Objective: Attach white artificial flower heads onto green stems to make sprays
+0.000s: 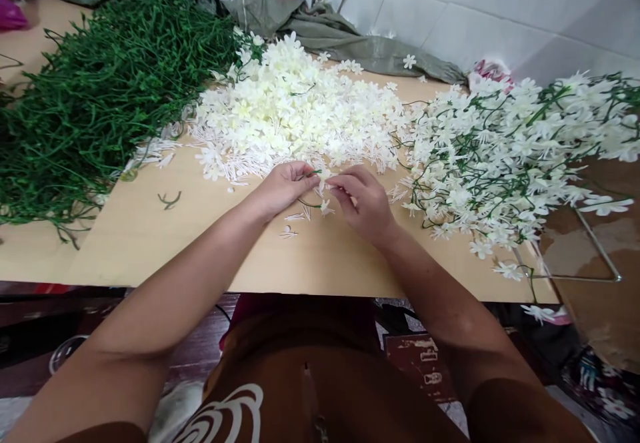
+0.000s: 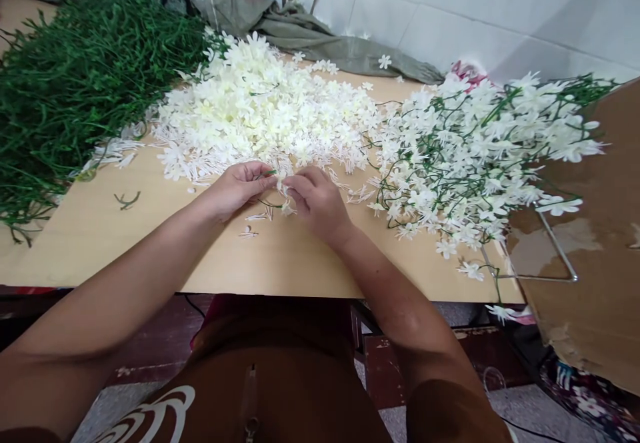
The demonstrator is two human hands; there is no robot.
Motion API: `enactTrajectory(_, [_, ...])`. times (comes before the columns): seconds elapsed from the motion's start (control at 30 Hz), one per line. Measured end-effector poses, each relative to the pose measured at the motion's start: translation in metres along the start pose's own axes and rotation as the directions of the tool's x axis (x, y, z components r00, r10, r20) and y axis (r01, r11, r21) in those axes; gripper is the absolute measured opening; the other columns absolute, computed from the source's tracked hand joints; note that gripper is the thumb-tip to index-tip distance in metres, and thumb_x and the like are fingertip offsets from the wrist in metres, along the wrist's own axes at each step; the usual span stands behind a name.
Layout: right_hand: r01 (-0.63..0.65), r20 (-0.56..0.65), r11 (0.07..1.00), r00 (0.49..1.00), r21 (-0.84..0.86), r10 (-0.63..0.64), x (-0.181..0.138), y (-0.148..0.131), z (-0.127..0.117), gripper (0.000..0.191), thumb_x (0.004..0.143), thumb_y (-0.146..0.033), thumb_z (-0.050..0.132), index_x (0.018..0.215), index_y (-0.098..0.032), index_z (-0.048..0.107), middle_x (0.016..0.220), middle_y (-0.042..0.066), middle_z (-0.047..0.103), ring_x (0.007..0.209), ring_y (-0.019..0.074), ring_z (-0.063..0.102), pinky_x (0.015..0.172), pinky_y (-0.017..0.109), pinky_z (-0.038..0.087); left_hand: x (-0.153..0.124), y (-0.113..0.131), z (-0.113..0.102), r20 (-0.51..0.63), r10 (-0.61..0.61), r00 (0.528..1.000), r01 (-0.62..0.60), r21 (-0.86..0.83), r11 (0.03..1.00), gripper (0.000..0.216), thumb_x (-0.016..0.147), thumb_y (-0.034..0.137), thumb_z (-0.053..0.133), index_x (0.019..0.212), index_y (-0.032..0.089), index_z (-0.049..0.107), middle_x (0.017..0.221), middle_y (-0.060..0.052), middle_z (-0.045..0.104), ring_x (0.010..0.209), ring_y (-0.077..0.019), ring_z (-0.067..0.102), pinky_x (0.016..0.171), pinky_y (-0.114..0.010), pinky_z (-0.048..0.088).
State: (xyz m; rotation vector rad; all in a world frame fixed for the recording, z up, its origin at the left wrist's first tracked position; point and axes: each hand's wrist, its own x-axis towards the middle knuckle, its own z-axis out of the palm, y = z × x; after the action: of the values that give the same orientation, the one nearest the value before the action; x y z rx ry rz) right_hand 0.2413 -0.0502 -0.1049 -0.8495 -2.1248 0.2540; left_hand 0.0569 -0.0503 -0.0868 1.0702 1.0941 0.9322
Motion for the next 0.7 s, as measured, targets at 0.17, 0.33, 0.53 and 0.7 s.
enactTrajectory(0.17, [-0.330, -0.029, 0.867, 0.930, 0.373, 0.366, 0.005, -0.012, -0.010, 0.001, 0.084, -0.020, 0.063, 0.084, -0.020, 0.062, 0.079, -0.001, 0.065, 0.070, 0.0103, 0.061, 0.067, 0.027, 0.054, 0.003, -0.005, 0.001, -0.023, 0.001, 1.000, 0.001, 0.072, 0.997, 0.010, 0.074, 0.018, 0.065, 0.072, 0.015, 0.056, 0.059, 0.005, 0.052, 0.051, -0.0051, 0.040, 0.052, -0.021, 0.029])
enactTrajectory(0.33, [-0.247, -0.134, 0.912, 0.943, 0.328, 0.303, 0.011, -0.012, 0.001, 0.006, 0.079, -0.017, 0.067, 0.077, -0.020, 0.062, 0.090, 0.002, 0.066, 0.089, 0.0143, 0.063, 0.085, 0.034, 0.054, 0.001, -0.003, 0.003, -0.024, 0.009, 1.000, -0.005, 0.155, 0.988, 0.015, 0.075, 0.021, 0.065, 0.069, 0.015, 0.052, 0.055, 0.006, 0.045, 0.048, -0.0045, 0.035, 0.049, -0.021, 0.023])
enactTrajectory(0.53, [-0.338, -0.086, 0.842, 0.909, 0.421, 0.408, 0.004, 0.002, 0.017, 0.009, 0.078, -0.024, 0.068, 0.073, -0.020, 0.062, 0.092, 0.004, 0.066, 0.089, 0.0151, 0.064, 0.081, 0.034, 0.055, 0.002, -0.005, 0.004, -0.025, 0.019, 0.999, -0.017, 0.099, 0.995, 0.012, 0.071, 0.020, 0.067, 0.073, 0.014, 0.057, 0.055, 0.006, 0.051, 0.048, -0.0044, 0.037, 0.049, -0.021, 0.024])
enactTrajectory(0.7, [-0.446, 0.031, 0.680, 0.848, 0.582, 0.530, 0.002, 0.000, 0.022, 0.022, 0.074, -0.038, 0.074, 0.070, -0.020, 0.061, 0.088, 0.003, 0.068, 0.083, 0.0138, 0.065, 0.075, 0.031, 0.055, 0.006, -0.010, 0.003, 0.004, 0.050, 0.999, -0.050, 0.086, 0.995, 0.016, 0.067, 0.023, 0.070, 0.074, 0.013, 0.060, 0.061, 0.004, 0.057, 0.054, -0.0057, 0.044, 0.052, -0.021, 0.028])
